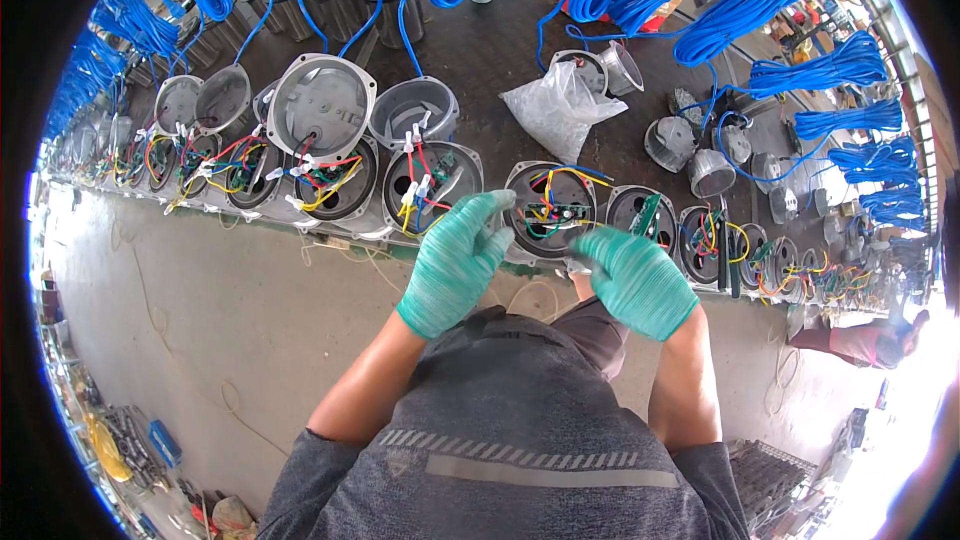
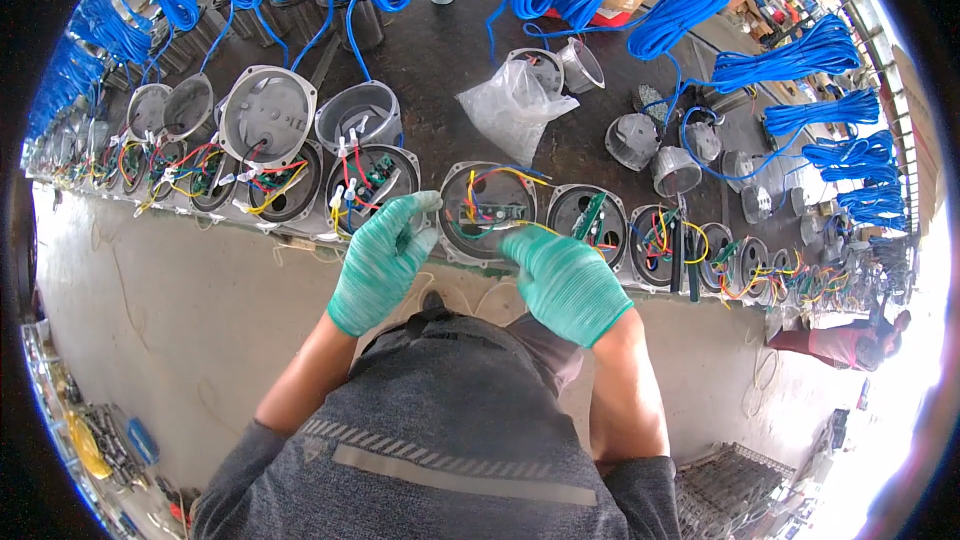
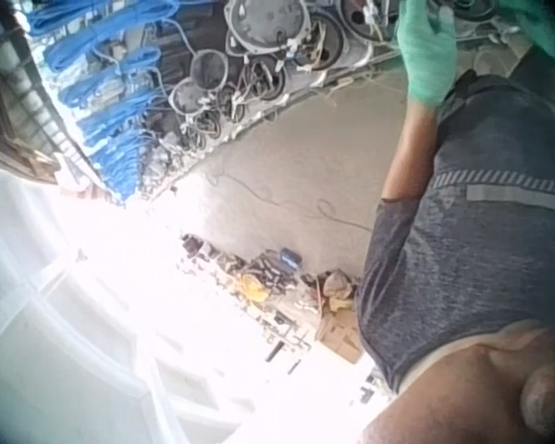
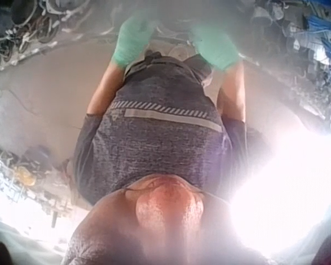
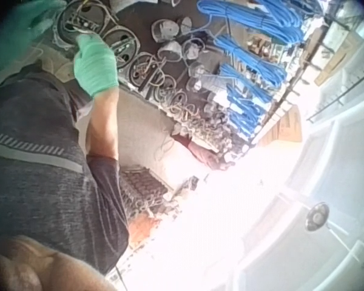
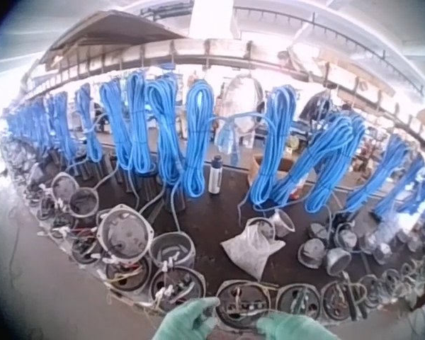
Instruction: The person organizes and secures wiring within several metal electrical housings using a pair of pliers and their hands.
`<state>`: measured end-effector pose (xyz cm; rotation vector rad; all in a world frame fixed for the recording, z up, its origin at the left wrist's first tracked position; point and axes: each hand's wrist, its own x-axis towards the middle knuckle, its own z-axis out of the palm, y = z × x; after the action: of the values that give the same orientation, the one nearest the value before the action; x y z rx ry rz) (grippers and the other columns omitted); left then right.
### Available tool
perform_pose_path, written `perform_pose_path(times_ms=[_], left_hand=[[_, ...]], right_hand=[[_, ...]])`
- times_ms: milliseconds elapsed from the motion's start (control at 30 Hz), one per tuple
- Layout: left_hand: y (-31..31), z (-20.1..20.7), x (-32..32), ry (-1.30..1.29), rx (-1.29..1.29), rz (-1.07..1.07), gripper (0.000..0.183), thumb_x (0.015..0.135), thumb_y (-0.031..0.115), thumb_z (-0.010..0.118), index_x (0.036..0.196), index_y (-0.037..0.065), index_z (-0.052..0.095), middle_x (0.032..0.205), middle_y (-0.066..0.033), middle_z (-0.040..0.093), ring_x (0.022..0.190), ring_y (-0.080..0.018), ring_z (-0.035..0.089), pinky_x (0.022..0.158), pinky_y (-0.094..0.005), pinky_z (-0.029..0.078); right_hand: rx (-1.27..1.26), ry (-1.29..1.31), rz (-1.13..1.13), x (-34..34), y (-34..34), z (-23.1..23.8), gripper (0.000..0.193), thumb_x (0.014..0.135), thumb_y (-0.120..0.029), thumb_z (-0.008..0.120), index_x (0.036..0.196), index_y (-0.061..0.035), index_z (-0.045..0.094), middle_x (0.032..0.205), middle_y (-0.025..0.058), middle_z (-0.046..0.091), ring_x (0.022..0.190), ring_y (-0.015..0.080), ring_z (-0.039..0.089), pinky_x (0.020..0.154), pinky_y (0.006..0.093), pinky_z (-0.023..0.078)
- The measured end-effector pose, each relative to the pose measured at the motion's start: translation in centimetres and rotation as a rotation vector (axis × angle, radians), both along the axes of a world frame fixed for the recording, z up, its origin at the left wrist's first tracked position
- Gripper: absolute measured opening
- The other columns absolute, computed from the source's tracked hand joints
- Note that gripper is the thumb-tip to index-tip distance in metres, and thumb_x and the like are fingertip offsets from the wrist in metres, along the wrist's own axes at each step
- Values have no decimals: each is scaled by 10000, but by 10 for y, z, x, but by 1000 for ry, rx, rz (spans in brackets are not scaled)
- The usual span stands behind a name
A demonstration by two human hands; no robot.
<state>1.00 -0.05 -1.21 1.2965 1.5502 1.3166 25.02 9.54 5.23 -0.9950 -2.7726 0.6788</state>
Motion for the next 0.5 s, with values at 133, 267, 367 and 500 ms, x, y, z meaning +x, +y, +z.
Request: perform_pose_path(times_ms=[133,267,367,500], left_hand=[[9,8,2,36,-69,-8,449,958,11,737,1400,35,662,1162,9,740,785,-48,521,774,-234,521],[15,5,6,-11,1,-37,440,961,12,732,1395,38,665,1134,-3,742,777,-57,526,771,-235,522],[14,2,3,33,-58,-39,417,963,9,726,1376,37,676,1132,-19,746,790,-71,553,787,-244,531],[9,-13,-2,38,-12,-25,350,1001,7,689,1351,23,684,1151,-60,758,926,-103,665,863,-268,560]], right_hand=[[-61,318,-329,-45,-8,8,273,924,-159,788,1160,-45,710,1105,177,734,906,369,750,767,435,604],[28,326,-366,-61,-3,-17,300,924,-246,812,1140,-69,702,1038,193,744,892,397,743,743,461,596],[48,378,-399,-58,-4,-17,215,965,-216,769,1092,-50,723,997,202,751,866,410,741,740,464,590],[88,360,-538,-45,-1,-9,187,987,-205,755,1021,-22,743,915,219,751,827,401,741,728,435,582]])
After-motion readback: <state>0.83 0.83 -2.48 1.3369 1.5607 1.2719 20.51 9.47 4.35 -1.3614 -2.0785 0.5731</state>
